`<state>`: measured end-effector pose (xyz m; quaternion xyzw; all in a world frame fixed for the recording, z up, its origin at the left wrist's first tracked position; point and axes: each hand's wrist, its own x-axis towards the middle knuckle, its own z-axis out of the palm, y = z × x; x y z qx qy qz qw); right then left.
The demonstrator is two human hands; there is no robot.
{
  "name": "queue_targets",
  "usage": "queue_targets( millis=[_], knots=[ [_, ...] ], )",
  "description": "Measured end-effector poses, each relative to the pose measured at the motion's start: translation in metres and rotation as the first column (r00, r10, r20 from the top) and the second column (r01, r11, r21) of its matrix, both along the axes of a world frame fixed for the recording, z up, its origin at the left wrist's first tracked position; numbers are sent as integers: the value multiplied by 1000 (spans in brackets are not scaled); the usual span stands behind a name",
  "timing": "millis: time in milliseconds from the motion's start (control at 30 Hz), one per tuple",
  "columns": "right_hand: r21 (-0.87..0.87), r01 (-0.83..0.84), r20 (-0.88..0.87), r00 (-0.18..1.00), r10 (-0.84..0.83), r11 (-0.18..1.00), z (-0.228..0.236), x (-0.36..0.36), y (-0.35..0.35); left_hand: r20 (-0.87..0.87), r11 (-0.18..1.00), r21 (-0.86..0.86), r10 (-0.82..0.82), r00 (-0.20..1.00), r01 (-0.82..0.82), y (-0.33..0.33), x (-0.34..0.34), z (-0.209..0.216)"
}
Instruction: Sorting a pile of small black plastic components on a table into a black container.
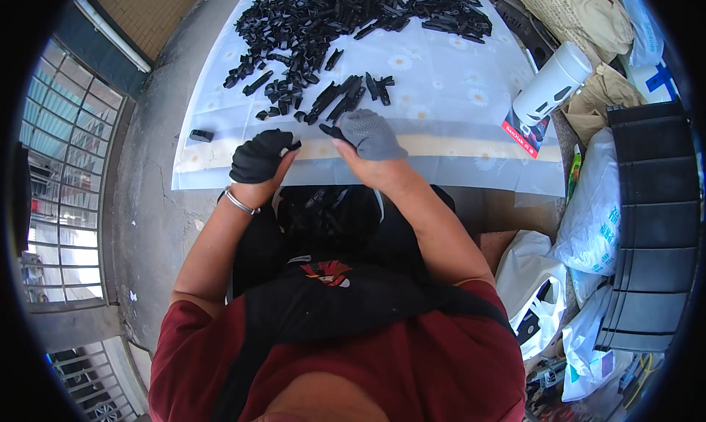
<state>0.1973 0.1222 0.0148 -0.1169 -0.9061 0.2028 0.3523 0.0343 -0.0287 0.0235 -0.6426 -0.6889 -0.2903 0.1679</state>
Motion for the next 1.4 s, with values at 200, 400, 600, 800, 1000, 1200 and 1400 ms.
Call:
queue_targets(
  millis=[200,400,600,800,1000,1200,1400],
  knots=[
    [-151,-169,-39,986,165,974,21,-8,-39,-174,996,-80,-47,984,34,-8,20,18],
    [-283,-201,49,974,223,938,16,-11,-43,-109,994,-84,-84,991,75,-14,22,14],
    [-294,-156,56,982,180,943,19,-12,-55,-137,999,-32,-44,990,40,-19,24,5],
    [-280,-111,-26,994,108,953,15,-8,-55,150,982,180,-79,986,52,-18,27,0],
    [81,-162,108,982,153,983,17,-12,-66,997,997,-59,57,49,51,-16,40,-4],
    [165,-166,73,985,156,972,23,0,-49,967,994,-94,80,243,48,-20,21,-14],
    [223,-180,296,949,109,958,25,3,-50,923,989,-118,78,376,85,-23,22,-6]
  ],
)
